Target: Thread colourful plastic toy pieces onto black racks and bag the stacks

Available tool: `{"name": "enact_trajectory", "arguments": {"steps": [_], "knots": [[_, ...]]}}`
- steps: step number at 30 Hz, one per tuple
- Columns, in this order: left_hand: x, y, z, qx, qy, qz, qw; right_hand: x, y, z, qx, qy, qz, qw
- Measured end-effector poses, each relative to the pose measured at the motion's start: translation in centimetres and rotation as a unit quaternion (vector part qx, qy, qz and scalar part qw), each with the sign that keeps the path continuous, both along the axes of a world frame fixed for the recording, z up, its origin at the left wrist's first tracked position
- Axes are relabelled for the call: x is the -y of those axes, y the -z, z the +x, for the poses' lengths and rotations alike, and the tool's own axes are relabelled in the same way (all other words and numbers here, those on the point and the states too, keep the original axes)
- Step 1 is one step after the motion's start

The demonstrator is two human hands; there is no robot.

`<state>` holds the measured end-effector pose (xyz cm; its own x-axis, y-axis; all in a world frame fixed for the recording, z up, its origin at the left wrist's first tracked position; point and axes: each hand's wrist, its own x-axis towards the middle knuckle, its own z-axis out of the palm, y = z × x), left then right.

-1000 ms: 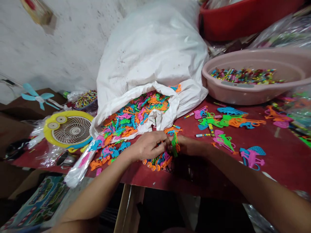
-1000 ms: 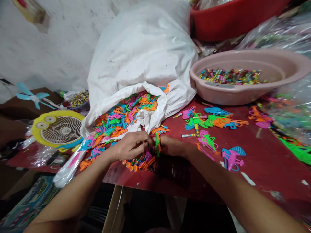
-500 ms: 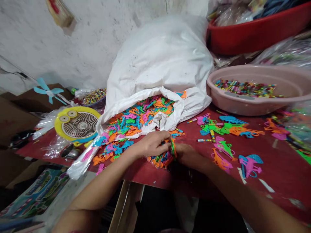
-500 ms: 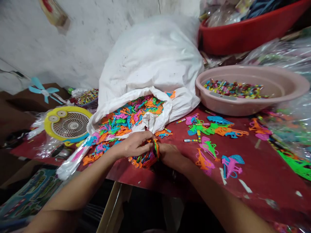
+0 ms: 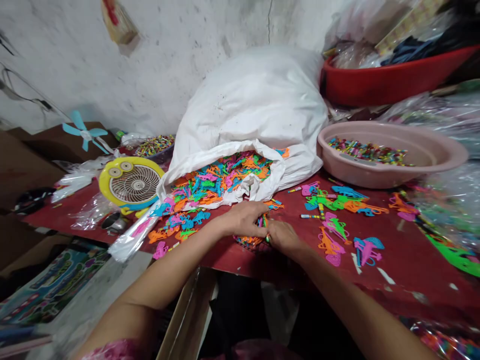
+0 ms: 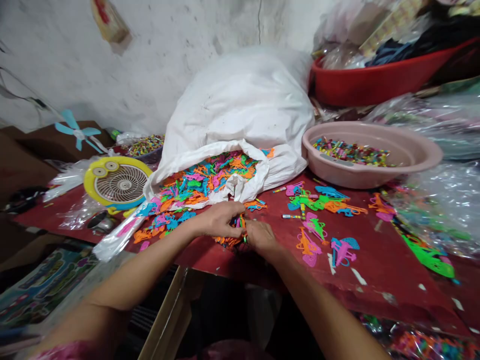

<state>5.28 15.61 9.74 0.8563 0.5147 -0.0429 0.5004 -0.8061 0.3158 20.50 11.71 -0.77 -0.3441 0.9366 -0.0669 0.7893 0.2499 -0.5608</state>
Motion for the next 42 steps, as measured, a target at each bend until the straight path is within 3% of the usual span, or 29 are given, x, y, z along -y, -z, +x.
{"name": "enact_trajectory", "arguments": {"steps": [5, 8, 10, 15, 19, 26, 36, 39, 42], "knots": [[-0.2, -0.9, -1.0, 0.053, 0.038, -0.009, 0.998, 0.3, -0.3, 1.6, -0.007, 0.015, 0.015, 1.0], [0.2, -0.8, -3.0, 0.144, -0.033, 0.014, 0.989, 1.2, 0.2, 3.0, -0.115, 0.029, 0.064, 0.991], [0.7, -0.1, -4.5, 0.185, -0.1, 0.029, 0.977, 2.7, 1.0, 3.0, -0.187, 0.077, 0.103, 0.974], [2.5, 2.9, -6.3, 0.201, -0.178, 0.02, 0.963, 6.9, 3.3, -1.5, -0.245, 0.194, 0.166, 0.935], [3.7, 3.9, -5.8, 0.206, -0.229, 0.026, 0.951, 7.8, 3.2, -4.7, -0.196, 0.234, 0.198, 0.932], [5.2, 3.3, -5.6, 0.17, -0.275, 0.027, 0.946, 6.6, 2.1, -3.3, -0.126, 0.208, 0.183, 0.953], [7.4, 2.7, -5.5, 0.116, -0.31, 0.019, 0.943, 5.9, 1.4, -2.3, -0.094, 0.233, 0.16, 0.955], [8.1, 2.8, -5.2, 0.102, -0.319, 0.036, 0.942, 5.8, 2.0, -1.9, -0.127, 0.2, 0.152, 0.959], [8.5, 3.2, -4.7, 0.112, -0.341, 0.082, 0.93, 6.0, 3.3, -1.8, -0.248, 0.18, 0.13, 0.943]]}}
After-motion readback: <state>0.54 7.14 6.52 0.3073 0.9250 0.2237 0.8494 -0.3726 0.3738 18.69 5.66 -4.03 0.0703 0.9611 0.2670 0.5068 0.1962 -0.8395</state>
